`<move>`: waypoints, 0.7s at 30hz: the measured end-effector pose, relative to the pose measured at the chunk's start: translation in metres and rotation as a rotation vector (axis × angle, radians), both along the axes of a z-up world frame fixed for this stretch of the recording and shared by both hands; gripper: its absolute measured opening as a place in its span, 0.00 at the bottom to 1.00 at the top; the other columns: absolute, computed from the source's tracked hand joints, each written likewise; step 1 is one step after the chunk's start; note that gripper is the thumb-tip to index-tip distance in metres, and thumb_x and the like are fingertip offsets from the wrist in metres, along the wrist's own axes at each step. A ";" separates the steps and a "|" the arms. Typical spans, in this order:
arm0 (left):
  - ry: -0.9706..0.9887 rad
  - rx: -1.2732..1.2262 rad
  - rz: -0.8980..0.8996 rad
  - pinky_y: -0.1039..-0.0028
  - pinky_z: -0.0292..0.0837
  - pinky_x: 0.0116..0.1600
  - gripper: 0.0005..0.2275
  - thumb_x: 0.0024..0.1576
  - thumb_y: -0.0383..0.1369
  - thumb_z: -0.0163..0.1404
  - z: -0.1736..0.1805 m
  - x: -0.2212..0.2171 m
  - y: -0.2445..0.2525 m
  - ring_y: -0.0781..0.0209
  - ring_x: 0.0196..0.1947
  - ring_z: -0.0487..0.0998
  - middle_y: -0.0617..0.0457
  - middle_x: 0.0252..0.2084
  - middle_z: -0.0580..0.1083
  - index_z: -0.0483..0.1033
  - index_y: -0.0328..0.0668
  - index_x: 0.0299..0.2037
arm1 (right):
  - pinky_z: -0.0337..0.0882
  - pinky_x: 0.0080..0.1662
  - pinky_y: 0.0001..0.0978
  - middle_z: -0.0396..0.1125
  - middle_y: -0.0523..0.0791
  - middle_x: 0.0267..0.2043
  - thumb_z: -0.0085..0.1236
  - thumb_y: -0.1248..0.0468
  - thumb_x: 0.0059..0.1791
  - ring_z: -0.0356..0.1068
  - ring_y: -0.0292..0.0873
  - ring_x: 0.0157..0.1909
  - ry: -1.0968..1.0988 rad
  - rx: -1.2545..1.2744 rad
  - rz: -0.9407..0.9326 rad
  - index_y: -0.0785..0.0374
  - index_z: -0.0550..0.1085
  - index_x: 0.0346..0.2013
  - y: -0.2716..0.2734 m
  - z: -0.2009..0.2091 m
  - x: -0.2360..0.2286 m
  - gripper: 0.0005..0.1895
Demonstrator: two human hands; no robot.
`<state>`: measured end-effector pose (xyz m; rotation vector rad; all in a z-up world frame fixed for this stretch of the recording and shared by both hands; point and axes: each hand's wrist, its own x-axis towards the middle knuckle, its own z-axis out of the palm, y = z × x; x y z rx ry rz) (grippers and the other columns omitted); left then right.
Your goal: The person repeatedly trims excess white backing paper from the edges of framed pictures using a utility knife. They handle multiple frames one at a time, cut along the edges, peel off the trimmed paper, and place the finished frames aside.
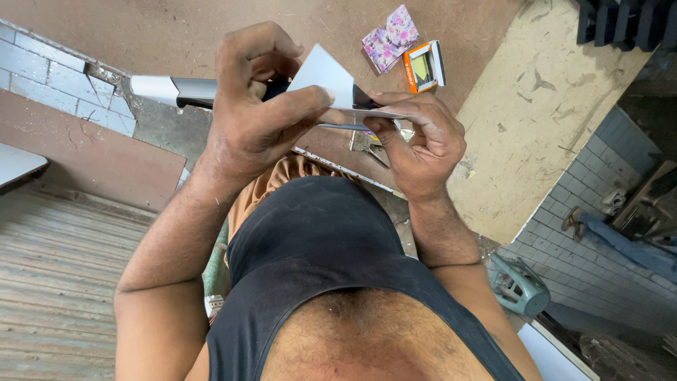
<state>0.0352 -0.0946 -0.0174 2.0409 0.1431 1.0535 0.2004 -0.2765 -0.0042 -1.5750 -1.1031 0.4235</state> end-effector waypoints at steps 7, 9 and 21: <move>0.094 -0.004 -0.046 0.74 0.78 0.46 0.12 0.61 0.35 0.67 0.002 -0.007 -0.001 0.62 0.48 0.78 0.53 0.49 0.76 0.79 0.46 0.49 | 0.78 0.51 0.31 0.74 0.50 0.49 0.68 0.78 0.52 0.76 0.41 0.51 -0.090 -0.041 0.045 0.66 0.75 0.49 0.004 0.016 -0.004 0.14; 0.096 0.000 -0.089 0.74 0.77 0.44 0.11 0.62 0.33 0.67 0.003 -0.009 -0.001 0.61 0.48 0.79 0.55 0.46 0.77 0.78 0.43 0.48 | 0.77 0.48 0.29 0.70 0.48 0.47 0.72 0.70 0.46 0.73 0.38 0.48 -0.057 -0.020 0.043 0.67 0.73 0.50 0.007 0.020 -0.004 0.21; 0.226 0.003 -0.156 0.70 0.76 0.39 0.22 0.51 0.37 0.64 0.021 -0.013 -0.026 0.60 0.38 0.77 0.51 0.36 0.76 0.76 0.31 0.52 | 0.68 0.39 0.25 0.72 0.41 0.33 0.59 0.59 0.57 0.68 0.29 0.35 0.931 -0.335 0.638 0.68 0.80 0.41 0.029 -0.016 0.028 0.12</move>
